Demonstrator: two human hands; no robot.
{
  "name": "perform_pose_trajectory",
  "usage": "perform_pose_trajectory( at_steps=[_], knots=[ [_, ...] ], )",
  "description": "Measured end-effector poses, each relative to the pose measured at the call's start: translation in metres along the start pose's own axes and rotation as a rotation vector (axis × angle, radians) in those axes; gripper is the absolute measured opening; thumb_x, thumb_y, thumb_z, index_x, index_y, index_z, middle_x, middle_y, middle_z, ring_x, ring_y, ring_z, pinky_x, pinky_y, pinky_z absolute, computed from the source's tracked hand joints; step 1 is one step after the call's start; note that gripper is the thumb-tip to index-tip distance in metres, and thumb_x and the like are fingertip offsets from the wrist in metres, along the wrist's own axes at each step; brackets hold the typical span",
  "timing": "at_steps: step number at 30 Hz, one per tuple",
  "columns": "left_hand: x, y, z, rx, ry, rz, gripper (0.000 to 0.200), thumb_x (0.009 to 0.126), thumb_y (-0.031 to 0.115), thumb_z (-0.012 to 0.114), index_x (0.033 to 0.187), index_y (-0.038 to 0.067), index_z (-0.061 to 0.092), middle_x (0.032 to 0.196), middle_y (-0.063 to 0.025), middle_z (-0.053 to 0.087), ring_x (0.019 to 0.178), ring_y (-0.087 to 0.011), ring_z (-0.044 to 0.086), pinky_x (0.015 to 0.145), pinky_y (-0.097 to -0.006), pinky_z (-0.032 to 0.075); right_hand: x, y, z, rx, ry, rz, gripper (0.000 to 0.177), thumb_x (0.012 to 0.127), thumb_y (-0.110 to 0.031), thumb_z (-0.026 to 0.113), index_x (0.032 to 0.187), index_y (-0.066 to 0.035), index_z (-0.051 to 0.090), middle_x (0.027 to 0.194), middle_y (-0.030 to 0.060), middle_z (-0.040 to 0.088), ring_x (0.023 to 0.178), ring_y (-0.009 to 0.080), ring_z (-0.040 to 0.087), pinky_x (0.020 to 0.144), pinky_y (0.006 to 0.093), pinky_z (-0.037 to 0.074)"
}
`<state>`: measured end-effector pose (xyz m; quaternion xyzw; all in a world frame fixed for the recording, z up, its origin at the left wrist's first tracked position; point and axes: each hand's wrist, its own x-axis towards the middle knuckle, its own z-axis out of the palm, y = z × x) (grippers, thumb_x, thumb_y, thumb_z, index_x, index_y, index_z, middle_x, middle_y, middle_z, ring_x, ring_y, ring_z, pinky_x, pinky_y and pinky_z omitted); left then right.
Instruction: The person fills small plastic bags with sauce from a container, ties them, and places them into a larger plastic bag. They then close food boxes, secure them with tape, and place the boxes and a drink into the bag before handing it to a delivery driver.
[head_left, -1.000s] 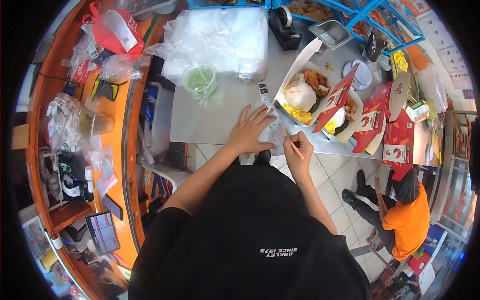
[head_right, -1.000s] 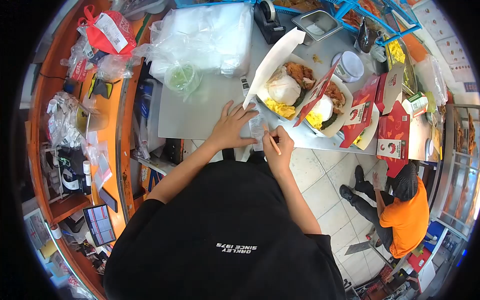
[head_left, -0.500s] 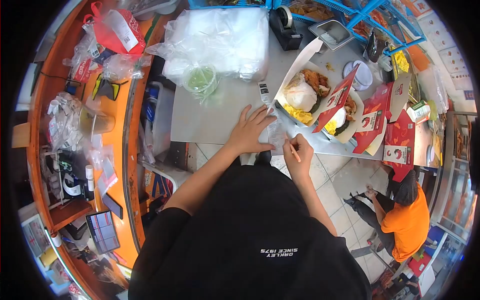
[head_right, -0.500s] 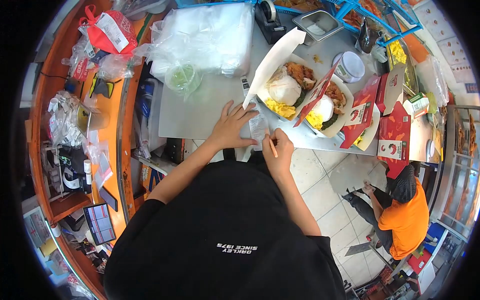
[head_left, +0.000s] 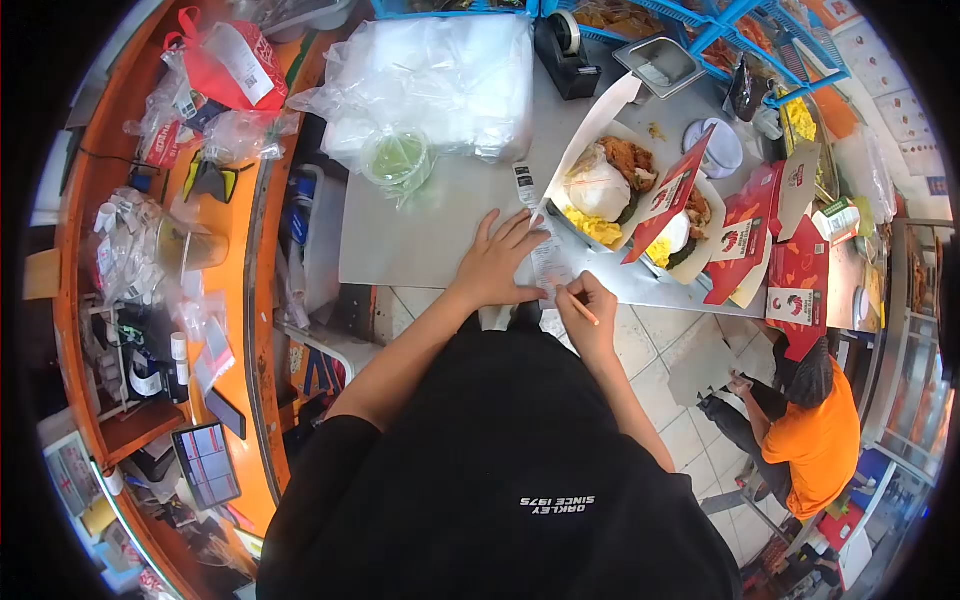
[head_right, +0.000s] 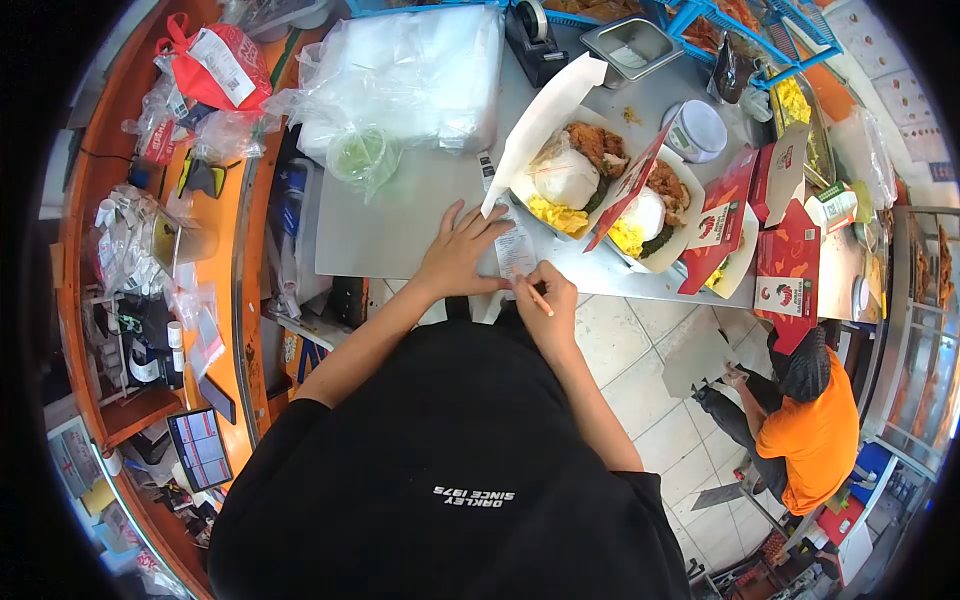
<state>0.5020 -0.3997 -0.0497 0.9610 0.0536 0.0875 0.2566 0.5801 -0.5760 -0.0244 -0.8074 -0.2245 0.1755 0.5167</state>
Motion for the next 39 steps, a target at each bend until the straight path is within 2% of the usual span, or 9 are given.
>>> perform_pose_trajectory(
  at_steps=[3, 6, 10, 16, 19, 25, 32, 34, 39],
  knots=[
    [0.001, -0.001, 0.003, 0.002, 0.053, 0.017, 0.079, 0.065, 0.050, 0.075, 0.129, 0.011, 0.051, 0.140, -0.0114, 0.044, 0.135, -0.0278, 0.033, 0.114, -0.0523, 0.013, 0.002, -0.003, -0.001, 0.041, -0.050, -0.036, 0.021, 0.080, -0.003, 0.066, 0.067, -0.001, 0.049, 0.055, 0.0031, 0.052, 0.051, 0.0057, 0.044, 0.048, 0.0236, 0.038],
    [-0.003, -0.007, 0.006, -0.007, 0.131, 0.038, 0.071, 0.068, 0.044, 0.075, 0.126, 0.010, 0.052, 0.134, -0.0129, 0.046, 0.130, -0.0320, 0.037, 0.112, -0.0524, 0.017, 0.008, -0.001, -0.007, 0.157, 0.145, 0.029, 0.017, 0.085, -0.006, 0.066, 0.075, -0.002, 0.053, 0.062, -0.0010, 0.054, 0.055, 0.0034, 0.044, 0.050, 0.0205, 0.038],
    [-0.004, -0.013, 0.011, -0.043, 0.100, 0.064, 0.060, 0.072, 0.038, 0.072, 0.119, 0.006, 0.054, 0.123, -0.0170, 0.050, 0.126, -0.0352, 0.038, 0.111, -0.0522, 0.021, 0.007, -0.004, -0.005, 0.133, 0.061, -0.022, 0.011, 0.084, -0.005, 0.066, 0.081, -0.001, 0.056, 0.065, -0.0004, 0.056, 0.058, 0.0032, 0.048, 0.053, 0.0197, 0.040],
    [-0.001, 0.000, 0.007, 0.021, 0.201, -0.038, 0.054, 0.079, 0.039, 0.066, 0.120, 0.005, 0.054, 0.128, -0.0179, 0.049, 0.132, -0.0347, 0.035, 0.112, -0.0534, 0.018, 0.007, 0.008, -0.005, 0.188, 0.024, 0.012, 0.011, 0.081, -0.006, 0.066, 0.079, 0.000, 0.056, 0.066, 0.0010, 0.058, 0.058, 0.0040, 0.051, 0.053, 0.0200, 0.041],
    [0.000, -0.002, 0.007, 0.036, 0.128, -0.028, 0.056, 0.078, 0.043, 0.066, 0.121, 0.008, 0.057, 0.136, -0.0143, 0.045, 0.136, -0.0291, 0.031, 0.113, -0.0536, 0.015, 0.007, 0.005, -0.001, 0.223, 0.026, 0.024, 0.011, 0.081, -0.005, 0.065, 0.077, -0.001, 0.055, 0.064, 0.0013, 0.058, 0.057, 0.0042, 0.051, 0.052, 0.0205, 0.041],
    [-0.001, 0.001, 0.005, 0.041, 0.101, -0.032, 0.073, 0.068, 0.050, 0.072, 0.128, 0.013, 0.053, 0.137, -0.0147, 0.045, 0.137, -0.0283, 0.031, 0.113, -0.0546, 0.012, 0.007, 0.003, 0.000, 0.200, -0.020, 0.072, 0.014, 0.081, -0.004, 0.063, 0.073, -0.001, 0.052, 0.061, 0.0021, 0.056, 0.054, 0.0037, 0.048, 0.049, 0.0209, 0.039],
    [-0.001, 0.002, 0.004, 0.042, 0.084, -0.040, 0.079, 0.065, 0.053, 0.074, 0.130, 0.012, 0.052, 0.138, -0.0147, 0.044, 0.137, -0.0282, 0.031, 0.114, -0.0546, 0.010, 0.012, -0.002, 0.003, 0.215, -0.063, 0.078, 0.016, 0.081, -0.003, 0.062, 0.071, -0.002, 0.051, 0.060, 0.0024, 0.054, 0.055, 0.0038, 0.047, 0.049, 0.0218, 0.038],
    [-0.001, 0.002, 0.004, 0.045, 0.077, -0.039, 0.080, 0.065, 0.055, 0.073, 0.129, 0.012, 0.052, 0.138, -0.0146, 0.043, 0.138, -0.0280, 0.030, 0.114, -0.0547, 0.010, 0.012, -0.006, 0.002, -0.060, 0.043, -0.068, 0.016, 0.081, -0.002, 0.063, 0.071, -0.001, 0.050, 0.059, 0.0035, 0.054, 0.055, 0.0048, 0.047, 0.049, 0.0233, 0.039],
    [-0.001, 0.002, 0.003, 0.053, 0.095, -0.024, 0.079, 0.065, 0.054, 0.074, 0.129, 0.013, 0.052, 0.135, -0.0146, 0.045, 0.137, -0.0289, 0.031, 0.113, -0.0553, 0.012, 0.006, -0.009, 0.007, 0.104, -0.053, -0.002, 0.016, 0.079, -0.002, 0.063, 0.071, 0.000, 0.050, 0.058, 0.0055, 0.054, 0.053, 0.0069, 0.047, 0.049, 0.0244, 0.040]
  ],
)
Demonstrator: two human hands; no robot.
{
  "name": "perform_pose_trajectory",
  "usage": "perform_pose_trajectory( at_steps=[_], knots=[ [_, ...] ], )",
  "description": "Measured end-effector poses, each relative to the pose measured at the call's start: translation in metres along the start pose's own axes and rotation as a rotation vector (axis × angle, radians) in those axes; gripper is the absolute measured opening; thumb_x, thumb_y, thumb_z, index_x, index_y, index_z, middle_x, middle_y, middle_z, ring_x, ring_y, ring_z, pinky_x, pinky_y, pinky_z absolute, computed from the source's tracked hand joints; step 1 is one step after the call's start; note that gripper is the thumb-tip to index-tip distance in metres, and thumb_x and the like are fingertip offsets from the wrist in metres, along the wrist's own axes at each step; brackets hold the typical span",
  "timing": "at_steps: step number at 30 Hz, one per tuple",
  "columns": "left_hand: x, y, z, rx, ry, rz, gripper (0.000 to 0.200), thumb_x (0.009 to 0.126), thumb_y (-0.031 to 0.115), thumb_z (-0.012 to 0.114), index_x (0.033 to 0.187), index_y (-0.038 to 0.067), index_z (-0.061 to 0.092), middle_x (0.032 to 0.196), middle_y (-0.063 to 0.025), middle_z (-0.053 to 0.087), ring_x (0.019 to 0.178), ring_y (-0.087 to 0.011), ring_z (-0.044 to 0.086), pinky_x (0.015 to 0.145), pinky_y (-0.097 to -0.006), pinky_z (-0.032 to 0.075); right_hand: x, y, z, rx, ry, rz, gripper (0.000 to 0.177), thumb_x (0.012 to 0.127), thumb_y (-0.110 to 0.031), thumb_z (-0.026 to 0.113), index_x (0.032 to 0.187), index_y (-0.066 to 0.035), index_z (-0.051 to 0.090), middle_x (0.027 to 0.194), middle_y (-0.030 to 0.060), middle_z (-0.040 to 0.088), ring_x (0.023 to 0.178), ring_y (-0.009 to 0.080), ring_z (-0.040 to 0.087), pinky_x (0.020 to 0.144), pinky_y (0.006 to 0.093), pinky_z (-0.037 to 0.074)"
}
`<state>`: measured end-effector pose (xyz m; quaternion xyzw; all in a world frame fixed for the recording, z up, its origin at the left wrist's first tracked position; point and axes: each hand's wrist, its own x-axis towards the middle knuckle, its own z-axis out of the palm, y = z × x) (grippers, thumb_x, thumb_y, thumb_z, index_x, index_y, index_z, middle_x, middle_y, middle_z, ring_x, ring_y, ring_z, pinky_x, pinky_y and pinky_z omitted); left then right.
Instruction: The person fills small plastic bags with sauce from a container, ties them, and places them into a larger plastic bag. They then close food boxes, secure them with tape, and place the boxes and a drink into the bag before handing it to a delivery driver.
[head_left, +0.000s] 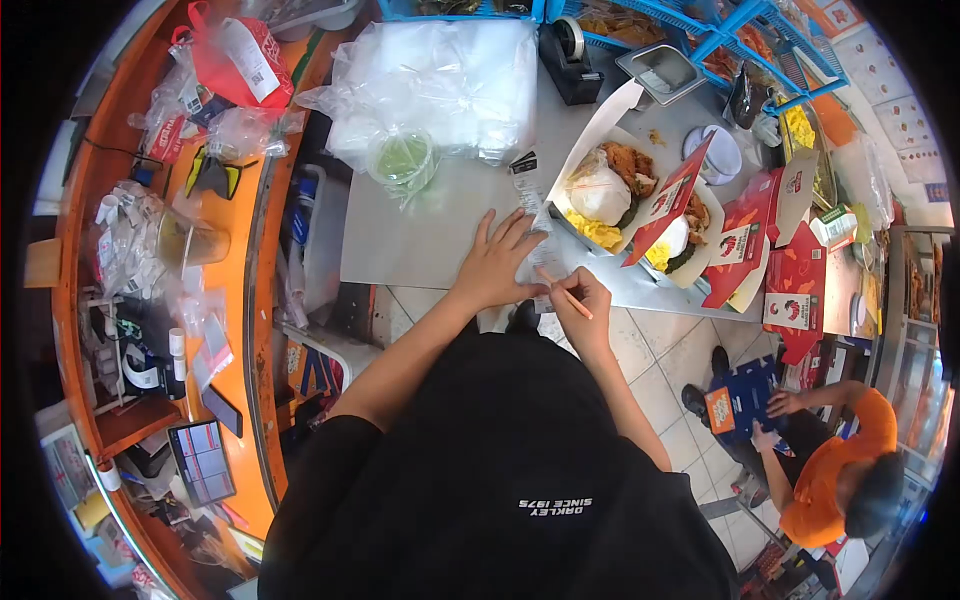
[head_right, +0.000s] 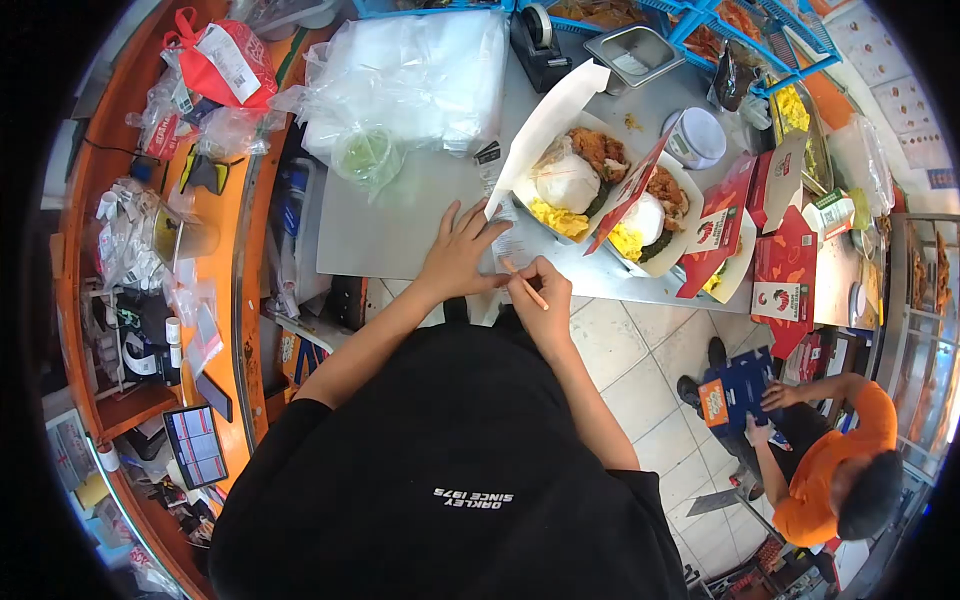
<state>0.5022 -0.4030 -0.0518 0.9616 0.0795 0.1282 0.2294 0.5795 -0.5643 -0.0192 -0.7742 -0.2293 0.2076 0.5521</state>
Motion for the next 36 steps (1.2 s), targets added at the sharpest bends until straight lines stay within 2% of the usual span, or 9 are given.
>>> perform_pose_trajectory(
  at_steps=[8, 11, 14, 18, 22, 25, 28, 32, 36],
  knots=[
    [0.002, 0.002, -0.001, -0.011, 0.009, 0.025, 0.079, 0.064, 0.051, 0.076, 0.129, 0.013, 0.050, 0.134, -0.0145, 0.046, 0.135, -0.0297, 0.033, 0.112, -0.0568, 0.015, -0.003, -0.001, -0.009, -0.060, -0.007, 0.013, 0.014, 0.078, -0.003, 0.064, 0.073, 0.000, 0.052, 0.059, 0.0083, 0.055, 0.053, 0.0101, 0.052, 0.050, 0.0254, 0.042],
    [0.003, 0.004, -0.002, -0.021, -0.024, -0.017, 0.078, 0.067, 0.053, 0.073, 0.129, 0.011, 0.052, 0.134, -0.0156, 0.046, 0.134, -0.0298, 0.035, 0.112, -0.0558, 0.014, -0.008, -0.026, -0.034, -0.167, 0.281, -0.267, 0.010, 0.080, -0.002, 0.064, 0.077, 0.001, 0.056, 0.069, 0.0108, 0.060, 0.055, 0.0162, 0.057, 0.053, 0.0269, 0.045],
    [0.003, 0.004, 0.001, 0.038, -0.083, -0.030, 0.077, 0.067, 0.052, 0.073, 0.128, 0.010, 0.052, 0.135, -0.0159, 0.046, 0.131, -0.0317, 0.038, 0.112, -0.0564, 0.015, -0.003, -0.034, -0.094, -0.284, 0.659, -0.614, 0.014, 0.086, -0.003, 0.058, 0.098, 0.002, 0.063, 0.075, 0.0134, 0.062, 0.068, 0.0240, 0.061, 0.062, 0.0323, 0.047],
    [0.007, 0.007, 0.004, 0.061, -0.051, 0.051, 0.076, 0.064, 0.048, 0.077, 0.125, 0.009, 0.053, 0.138, -0.0151, 0.043, 0.131, -0.0338, 0.037, 0.109, -0.0564, 0.018, 0.017, -0.023, -0.231, -0.759, 1.182, -0.422, 0.023, 0.086, -0.008, 0.060, 0.107, 0.003, 0.061, 0.100, 0.0199, 0.060, 0.094, 0.0339, 0.058, 0.080, 0.0384, 0.046],
    [0.005, 0.001, 0.012, 0.123, -0.100, -0.020, 0.079, 0.062, 0.047, 0.078, 0.126, 0.010, 0.052, 0.142, -0.0145, 0.040, 0.134, -0.0345, 0.033, 0.107, -0.0571, 0.019, 0.029, 0.031, -0.321, -0.970, 1.437, -0.195, 0.038, 0.079, -0.013, 0.067, 0.114, 0.000, 0.058, 0.109, 0.0216, 0.056, 0.100, 0.0389, 0.055, 0.086, 0.0459, 0.043],
    [0.002, 0.000, 0.014, 0.135, -0.107, -0.022, 0.082, 0.061, 0.049, 0.078, 0.127, 0.010, 0.050, 0.141, -0.0159, 0.040, 0.133, -0.0354, 0.034, 0.106, -0.0585, 0.019, 0.040, 0.035, -0.325, -0.801, 1.356, -0.264, 0.023, 0.074, -0.005, 0.059, 0.096, -0.001, 0.059, 0.087, 0.0185, 0.057, 0.085, 0.0374, 0.054, 0.074, 0.0467, 0.041],
    [0.004, 0.005, 0.011, 0.137, -0.132, -0.032, 0.084, 0.060, 0.049, 0.078, 0.128, 0.009, 0.049, 0.140, -0.0183, 0.040, 0.133, -0.0359, 0.033, 0.107, -0.0578, 0.019, 0.048, 0.042, -0.294, -0.676, 1.289, -0.325, 0.016, 0.076, 0.000, 0.054, 0.092, -0.001, 0.059, 0.083, 0.0183, 0.056, 0.083, 0.0384, 0.053, 0.073, 0.0449, 0.041],
    [0.004, 0.003, 0.013, 0.156, -0.156, 0.024, 0.084, 0.060, 0.046, 0.079, 0.128, 0.007, 0.048, 0.141, -0.0183, 0.038, 0.134, -0.0365, 0.030, 0.108, -0.0583, 0.018, 0.059, 0.041, -0.264, -0.644, 1.243, -0.356, 0.031, 0.069, 0.004, 0.057, 0.100, -0.002, 0.062, 0.090, 0.0138, 0.057, 0.086, 0.0333, 0.053, 0.077, 0.0412, 0.041],
    [0.003, -0.004, 0.015, 0.153, -0.132, 0.039, 0.084, 0.060, 0.044, 0.079, 0.127, 0.005, 0.048, 0.141, -0.0177, 0.037, 0.135, -0.0370, 0.029, 0.109, -0.0583, 0.016, 0.071, 0.033, -0.258, -0.552, 1.270, -0.354, 0.032, 0.069, 0.005, 0.059, 0.100, -0.002, 0.062, 0.091, 0.0134, 0.057, 0.087, 0.0329, 0.053, 0.076, 0.0410, 0.042]
  ],
)
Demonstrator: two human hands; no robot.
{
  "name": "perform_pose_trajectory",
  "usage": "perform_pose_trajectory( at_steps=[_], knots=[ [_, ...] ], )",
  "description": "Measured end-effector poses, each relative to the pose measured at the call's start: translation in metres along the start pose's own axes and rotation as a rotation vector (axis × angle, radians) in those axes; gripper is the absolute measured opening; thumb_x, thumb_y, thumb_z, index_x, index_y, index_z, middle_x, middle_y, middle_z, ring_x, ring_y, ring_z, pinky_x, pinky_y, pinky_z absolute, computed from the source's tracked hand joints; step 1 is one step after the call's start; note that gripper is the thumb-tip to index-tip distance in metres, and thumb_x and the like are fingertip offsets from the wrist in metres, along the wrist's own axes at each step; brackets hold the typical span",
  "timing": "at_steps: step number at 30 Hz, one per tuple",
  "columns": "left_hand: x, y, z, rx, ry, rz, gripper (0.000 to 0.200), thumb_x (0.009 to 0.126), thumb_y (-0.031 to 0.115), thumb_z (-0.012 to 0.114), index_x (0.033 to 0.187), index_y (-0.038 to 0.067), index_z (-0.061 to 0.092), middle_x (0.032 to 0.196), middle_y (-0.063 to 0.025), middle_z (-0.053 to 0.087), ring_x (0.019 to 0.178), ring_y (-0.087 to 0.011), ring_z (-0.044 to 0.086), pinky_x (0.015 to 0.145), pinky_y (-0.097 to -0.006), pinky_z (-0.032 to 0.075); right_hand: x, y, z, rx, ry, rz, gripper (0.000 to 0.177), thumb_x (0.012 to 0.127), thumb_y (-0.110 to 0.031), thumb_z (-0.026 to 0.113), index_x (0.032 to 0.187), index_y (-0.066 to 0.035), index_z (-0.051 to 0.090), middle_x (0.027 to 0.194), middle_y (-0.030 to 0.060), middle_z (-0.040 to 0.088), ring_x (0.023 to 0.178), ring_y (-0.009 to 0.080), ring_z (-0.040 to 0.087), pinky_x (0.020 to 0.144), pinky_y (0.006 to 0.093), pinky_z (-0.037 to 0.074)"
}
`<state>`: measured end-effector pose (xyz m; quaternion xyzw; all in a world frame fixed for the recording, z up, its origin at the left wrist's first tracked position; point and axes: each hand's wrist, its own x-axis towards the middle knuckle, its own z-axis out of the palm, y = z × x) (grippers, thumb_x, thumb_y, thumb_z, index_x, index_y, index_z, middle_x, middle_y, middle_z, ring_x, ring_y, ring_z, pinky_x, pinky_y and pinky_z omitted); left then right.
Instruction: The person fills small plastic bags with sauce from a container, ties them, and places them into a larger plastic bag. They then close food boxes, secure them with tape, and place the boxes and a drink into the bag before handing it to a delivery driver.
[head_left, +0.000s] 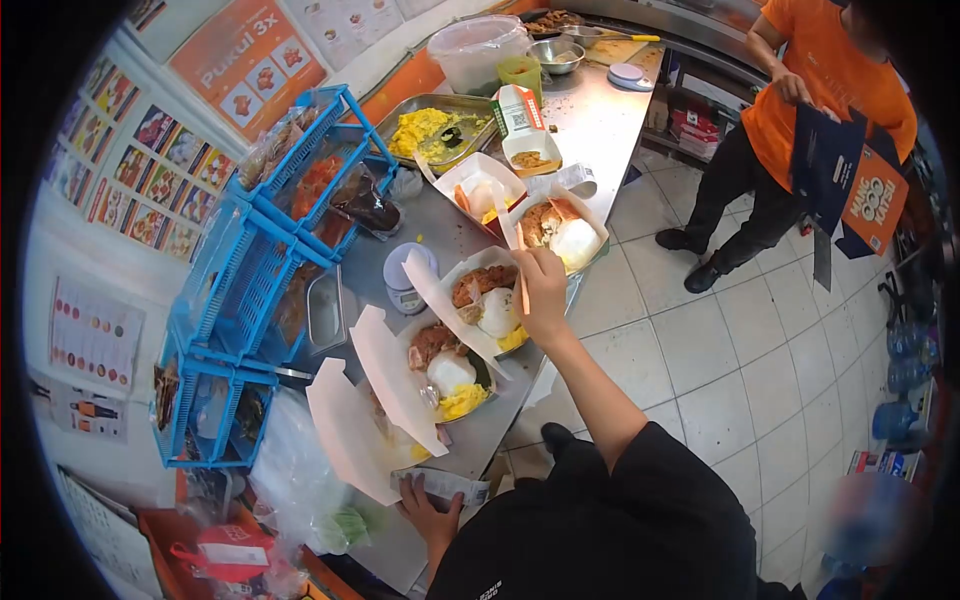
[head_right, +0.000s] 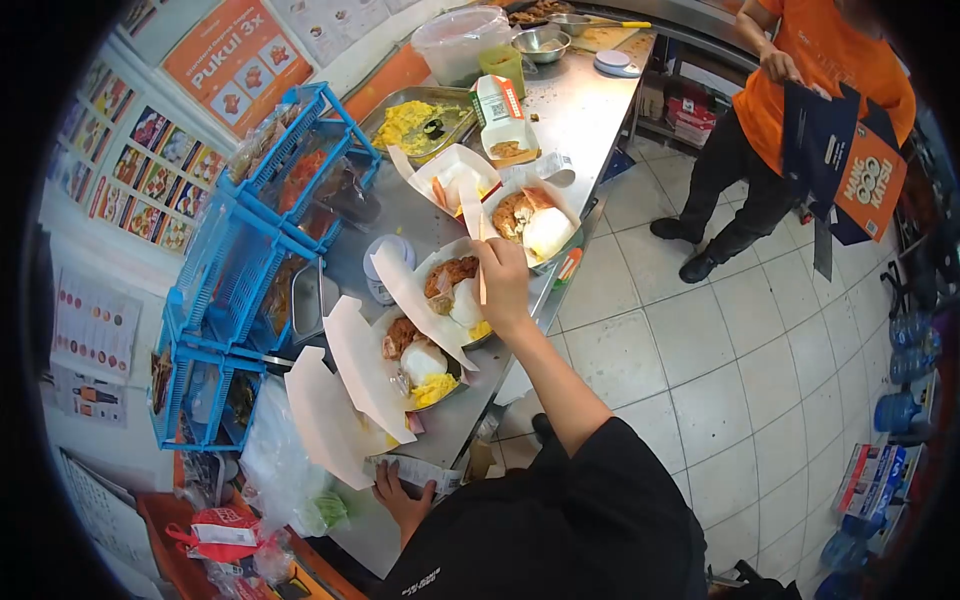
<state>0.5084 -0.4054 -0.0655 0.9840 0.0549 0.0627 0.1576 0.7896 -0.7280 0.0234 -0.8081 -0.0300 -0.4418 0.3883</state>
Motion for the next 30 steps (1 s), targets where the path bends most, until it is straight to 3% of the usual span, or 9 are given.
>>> perform_pose_trajectory(
  at_steps=[4, 8, 12, 14, 16, 19, 21, 25, 30],
  knots=[
    [-0.001, 0.002, -0.002, -0.017, -0.002, -0.004, 0.084, 0.061, 0.046, 0.079, 0.128, 0.004, 0.048, 0.143, -0.0181, 0.035, 0.136, -0.0365, 0.028, 0.109, -0.0590, 0.015, 0.013, -0.020, 0.002, 0.088, 0.111, -0.147, 0.033, 0.067, 0.005, 0.063, 0.099, -0.003, 0.062, 0.092, 0.0126, 0.057, 0.088, 0.0318, 0.054, 0.078, 0.0394, 0.043],
    [-0.002, 0.005, -0.005, -0.021, -0.024, -0.095, 0.085, 0.062, 0.049, 0.077, 0.129, 0.005, 0.048, 0.144, -0.0191, 0.035, 0.135, -0.0365, 0.029, 0.109, -0.0598, 0.015, -0.009, -0.096, -0.023, 0.410, -0.023, -0.318, 0.030, 0.065, 0.003, 0.069, 0.094, -0.004, 0.064, 0.089, 0.0133, 0.057, 0.080, 0.0299, 0.056, 0.068, 0.0380, 0.044],
    [-0.002, 0.002, 0.003, -0.073, 0.024, -0.066, 0.086, 0.063, 0.055, 0.075, 0.130, 0.007, 0.049, 0.138, -0.0208, 0.043, 0.131, -0.0381, 0.037, 0.107, -0.0606, 0.017, -0.065, -0.159, -0.050, 0.890, -0.388, -0.462, 0.025, 0.065, -0.001, 0.069, 0.090, -0.004, 0.065, 0.073, 0.0096, 0.054, 0.062, 0.0255, 0.052, 0.055, 0.0351, 0.042],
    [0.001, -0.004, 0.006, -0.073, 0.075, -0.011, 0.082, 0.065, 0.053, 0.074, 0.128, 0.007, 0.051, 0.134, -0.0211, 0.047, 0.127, -0.0378, 0.041, 0.107, -0.0604, 0.018, -0.102, -0.172, -0.061, 0.991, -0.830, -0.437, 0.022, 0.069, -0.001, 0.065, 0.092, -0.003, 0.066, 0.075, 0.0109, 0.055, 0.063, 0.0266, 0.053, 0.056, 0.0348, 0.043],
    [-0.001, 0.001, -0.005, -0.062, 0.010, -0.062, 0.081, 0.065, 0.054, 0.073, 0.129, 0.010, 0.050, 0.133, -0.0196, 0.047, 0.128, -0.0359, 0.040, 0.111, -0.0569, 0.016, -0.120, -0.173, -0.064, 0.820, -1.179, -0.413, 0.021, 0.072, -0.001, 0.062, 0.093, -0.001, 0.066, 0.076, 0.0128, 0.056, 0.065, 0.0288, 0.055, 0.058, 0.0358, 0.045],
    [-0.002, 0.005, -0.015, -0.119, 0.084, -0.126, 0.082, 0.065, 0.055, 0.073, 0.130, 0.011, 0.049, 0.134, -0.0177, 0.045, 0.133, -0.0327, 0.035, 0.112, -0.0564, 0.014, -0.138, -0.159, -0.052, 0.764, -1.458, -0.276, 0.019, 0.074, -0.002, 0.061, 0.092, 0.000, 0.065, 0.077, 0.0128, 0.058, 0.068, 0.0280, 0.057, 0.062, 0.0357, 0.047],
    [-0.003, 0.003, -0.013, -0.118, 0.058, -0.062, 0.082, 0.065, 0.056, 0.073, 0.130, 0.014, 0.048, 0.138, -0.0153, 0.042, 0.135, -0.0302, 0.032, 0.114, -0.0553, 0.010, -0.153, -0.150, -0.047, 0.660, -1.487, 0.007, 0.013, 0.077, -0.001, 0.061, 0.090, 0.000, 0.063, 0.076, 0.0106, 0.060, 0.066, 0.0204, 0.059, 0.062, 0.0320, 0.048],
    [-0.005, 0.000, -0.009, -0.130, 0.132, -0.051, 0.081, 0.065, 0.057, 0.073, 0.130, 0.015, 0.049, 0.136, -0.0153, 0.043, 0.137, -0.0283, 0.030, 0.114, -0.0547, 0.009, -0.180, -0.153, -0.039, 0.555, -1.354, 0.184, 0.005, 0.081, -0.002, 0.062, 0.084, 0.001, 0.061, 0.070, 0.0048, 0.061, 0.062, 0.0078, 0.056, 0.058, 0.0237, 0.046],
    [-0.008, -0.001, -0.009, -0.153, 0.110, -0.054, 0.086, 0.063, 0.063, 0.071, 0.130, 0.012, 0.051, 0.139, -0.0122, 0.042, 0.139, -0.0256, 0.027, 0.114, -0.0539, 0.008, -0.203, -0.157, -0.030, 0.584, -1.240, 0.420, 0.014, 0.080, -0.002, 0.063, 0.072, 0.000, 0.052, 0.064, 0.0022, 0.057, 0.060, 0.0049, 0.050, 0.054, 0.0209, 0.041]
  ],
)
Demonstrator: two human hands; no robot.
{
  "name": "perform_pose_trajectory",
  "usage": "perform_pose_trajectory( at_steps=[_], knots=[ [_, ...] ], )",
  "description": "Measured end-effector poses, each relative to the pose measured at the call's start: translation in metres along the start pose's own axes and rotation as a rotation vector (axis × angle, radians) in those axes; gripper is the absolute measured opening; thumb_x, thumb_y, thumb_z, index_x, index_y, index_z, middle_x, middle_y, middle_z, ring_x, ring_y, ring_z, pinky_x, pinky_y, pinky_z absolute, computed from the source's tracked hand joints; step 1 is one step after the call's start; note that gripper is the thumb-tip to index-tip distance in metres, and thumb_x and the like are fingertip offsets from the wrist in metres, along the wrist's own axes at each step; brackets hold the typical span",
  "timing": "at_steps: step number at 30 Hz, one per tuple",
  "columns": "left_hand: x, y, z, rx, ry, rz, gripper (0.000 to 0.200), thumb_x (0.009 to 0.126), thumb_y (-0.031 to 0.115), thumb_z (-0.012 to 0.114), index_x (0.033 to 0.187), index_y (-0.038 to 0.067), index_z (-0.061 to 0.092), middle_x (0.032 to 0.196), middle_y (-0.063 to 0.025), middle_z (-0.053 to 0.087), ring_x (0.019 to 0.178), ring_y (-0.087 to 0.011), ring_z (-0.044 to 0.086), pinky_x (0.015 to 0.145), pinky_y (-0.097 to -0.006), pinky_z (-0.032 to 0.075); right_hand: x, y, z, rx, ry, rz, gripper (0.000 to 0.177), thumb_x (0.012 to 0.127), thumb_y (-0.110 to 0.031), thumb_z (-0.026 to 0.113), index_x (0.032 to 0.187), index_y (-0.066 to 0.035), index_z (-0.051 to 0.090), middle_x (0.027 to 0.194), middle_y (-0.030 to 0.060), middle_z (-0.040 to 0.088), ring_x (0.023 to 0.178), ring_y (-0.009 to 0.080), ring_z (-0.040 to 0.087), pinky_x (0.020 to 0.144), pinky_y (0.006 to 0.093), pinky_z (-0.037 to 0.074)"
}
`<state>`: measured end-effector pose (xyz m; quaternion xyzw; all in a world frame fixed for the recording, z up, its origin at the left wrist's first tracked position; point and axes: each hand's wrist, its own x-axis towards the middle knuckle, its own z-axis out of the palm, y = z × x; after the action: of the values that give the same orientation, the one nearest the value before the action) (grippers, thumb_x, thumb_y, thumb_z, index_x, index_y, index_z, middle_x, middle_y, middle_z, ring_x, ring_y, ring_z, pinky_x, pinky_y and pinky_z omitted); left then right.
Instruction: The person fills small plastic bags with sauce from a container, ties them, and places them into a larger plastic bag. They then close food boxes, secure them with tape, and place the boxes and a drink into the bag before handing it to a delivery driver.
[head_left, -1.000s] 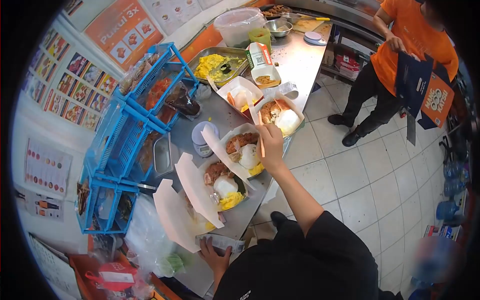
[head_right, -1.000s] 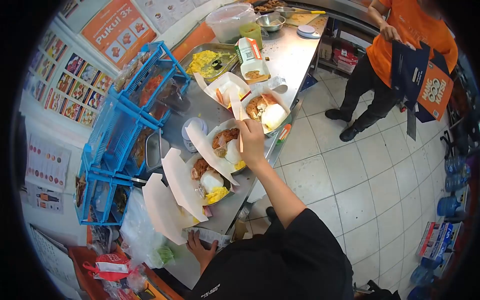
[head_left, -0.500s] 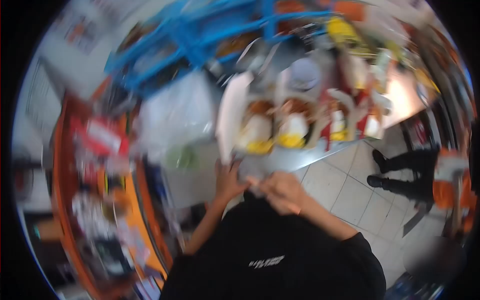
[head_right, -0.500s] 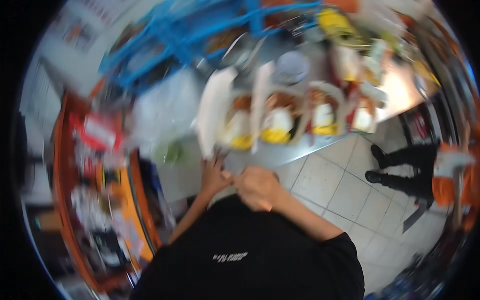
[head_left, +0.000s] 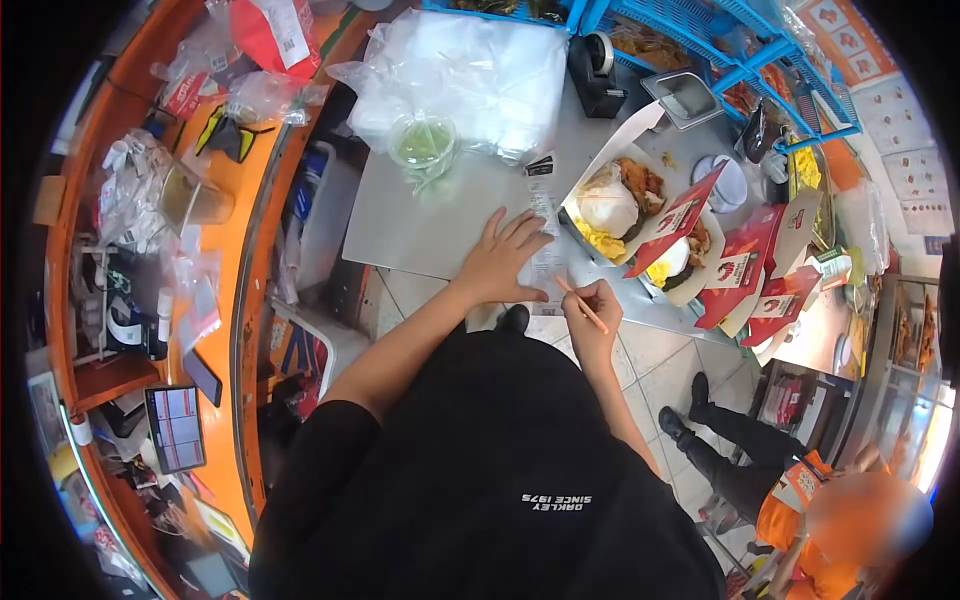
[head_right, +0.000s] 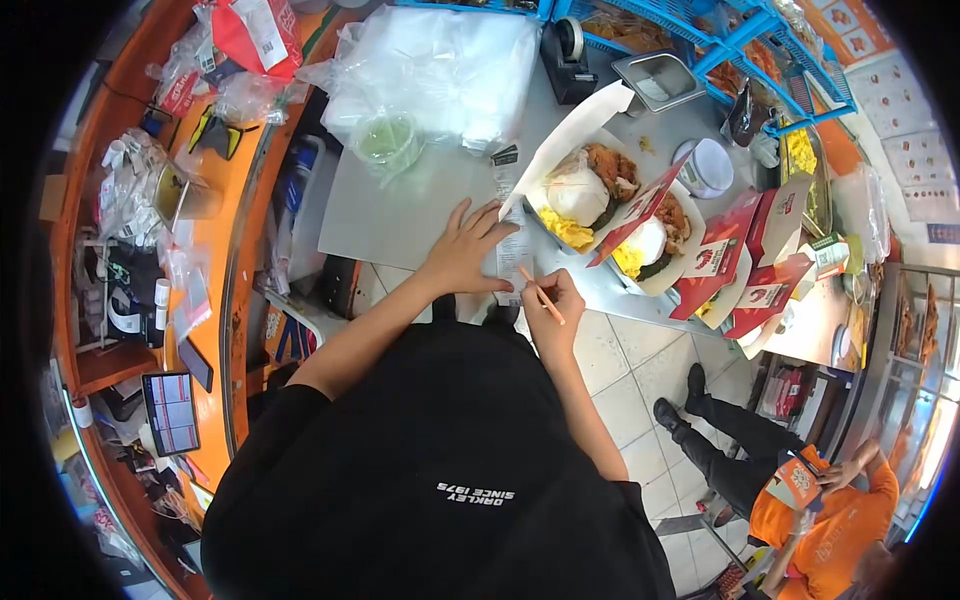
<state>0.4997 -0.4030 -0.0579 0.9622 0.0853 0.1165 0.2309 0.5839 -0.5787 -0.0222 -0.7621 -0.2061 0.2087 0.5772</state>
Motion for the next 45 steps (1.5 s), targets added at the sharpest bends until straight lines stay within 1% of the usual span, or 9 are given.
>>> perform_pose_trajectory(
  at_steps=[10, 19, 26, 28, 31, 34, 40, 42, 45],
  knots=[
    [0.001, -0.001, -0.001, 0.023, -0.024, -0.006, 0.092, 0.059, 0.065, 0.072, 0.131, 0.012, 0.050, 0.141, -0.0120, 0.041, 0.140, -0.0248, 0.025, 0.114, -0.0540, 0.007, -0.003, -0.005, 0.008, -0.149, -0.063, -0.008, 0.016, 0.078, -0.003, 0.064, 0.071, -0.001, 0.050, 0.058, 0.0035, 0.054, 0.053, 0.0051, 0.046, 0.048, 0.0225, 0.037],
    [0.001, -0.001, 0.000, 0.009, 0.011, 0.015, 0.093, 0.059, 0.069, 0.070, 0.129, 0.011, 0.052, 0.140, -0.0123, 0.042, 0.139, -0.0253, 0.027, 0.114, -0.0544, 0.008, -0.006, -0.010, 0.006, -0.322, -0.020, -0.138, 0.018, 0.079, -0.003, 0.063, 0.070, -0.001, 0.047, 0.056, 0.0099, 0.051, 0.048, 0.0148, 0.048, 0.048, 0.0284, 0.040],
    [0.002, 0.000, -0.003, 0.012, 0.002, 0.008, 0.093, 0.059, 0.069, 0.070, 0.130, 0.011, 0.052, 0.140, -0.0128, 0.042, 0.139, -0.0254, 0.027, 0.114, -0.0540, 0.008, -0.006, -0.006, 0.005, -0.308, -0.098, -0.164, 0.016, 0.079, -0.003, 0.063, 0.070, 0.000, 0.050, 0.056, 0.0068, 0.053, 0.051, 0.0080, 0.049, 0.048, 0.0245, 0.039],
    [0.002, 0.001, -0.003, 0.012, 0.004, 0.011, 0.093, 0.059, 0.069, 0.070, 0.130, 0.011, 0.052, 0.140, -0.0128, 0.042, 0.139, -0.0255, 0.027, 0.114, -0.0539, 0.007, -0.005, -0.017, 0.002, -0.324, -0.044, -0.125, 0.018, 0.077, -0.003, 0.064, 0.070, -0.002, 0.048, 0.057, 0.0111, 0.052, 0.047, 0.0170, 0.050, 0.048, 0.0304, 0.041],
    [0.003, 0.001, -0.005, 0.014, -0.015, 0.004, 0.094, 0.058, 0.069, 0.071, 0.130, 0.011, 0.051, 0.140, -0.0128, 0.042, 0.139, -0.0254, 0.027, 0.114, -0.0539, 0.007, -0.008, -0.014, 0.001, -0.264, -0.204, -0.065, 0.017, 0.078, -0.004, 0.064, 0.071, -0.001, 0.048, 0.058, 0.0123, 0.053, 0.048, 0.0192, 0.052, 0.049, 0.0312, 0.042],
    [0.002, 0.001, -0.005, -0.001, 0.044, 0.035, 0.093, 0.056, 0.065, 0.075, 0.129, 0.013, 0.050, 0.134, -0.0162, 0.045, 0.137, -0.0284, 0.031, 0.113, -0.0547, 0.011, -0.005, -0.017, -0.001, -0.460, -0.033, -0.272, 0.016, 0.079, -0.003, 0.063, 0.071, -0.001, 0.049, 0.059, 0.0127, 0.055, 0.048, 0.0204, 0.053, 0.050, 0.0313, 0.043],
    [-0.001, 0.000, 0.000, -0.022, -0.059, -0.013, 0.095, 0.059, 0.065, 0.073, 0.132, 0.009, 0.048, 0.140, -0.0173, 0.041, 0.139, -0.0306, 0.028, 0.113, -0.0565, 0.010, -0.008, -0.025, -0.006, -0.363, -0.055, -0.116, 0.013, 0.085, -0.010, 0.060, 0.082, 0.001, 0.054, 0.064, 0.0152, 0.059, 0.055, 0.0261, 0.059, 0.054, 0.0351, 0.046],
    [0.003, -0.003, -0.001, -0.004, -0.099, -0.005, 0.096, 0.062, 0.065, 0.072, 0.134, 0.005, 0.048, 0.142, -0.0177, 0.042, 0.139, -0.0327, 0.028, 0.113, -0.0570, 0.009, -0.006, 0.000, -0.004, -0.391, -0.057, -0.374, 0.020, 0.088, -0.011, 0.061, 0.075, 0.004, 0.057, 0.066, 0.0206, 0.057, 0.057, 0.0345, 0.058, 0.053, 0.0394, 0.043],
    [0.009, -0.002, -0.004, -0.019, -0.190, -0.051, 0.099, 0.061, 0.065, 0.073, 0.135, 0.005, 0.046, 0.141, -0.0207, 0.041, 0.137, -0.0358, 0.030, 0.113, -0.0574, 0.013, -0.001, -0.010, -0.002, -0.377, -0.088, -0.340, 0.020, 0.086, -0.016, 0.061, 0.075, 0.000, 0.062, 0.067, 0.0199, 0.059, 0.057, 0.0372, 0.058, 0.051, 0.0426, 0.043]
  ],
)
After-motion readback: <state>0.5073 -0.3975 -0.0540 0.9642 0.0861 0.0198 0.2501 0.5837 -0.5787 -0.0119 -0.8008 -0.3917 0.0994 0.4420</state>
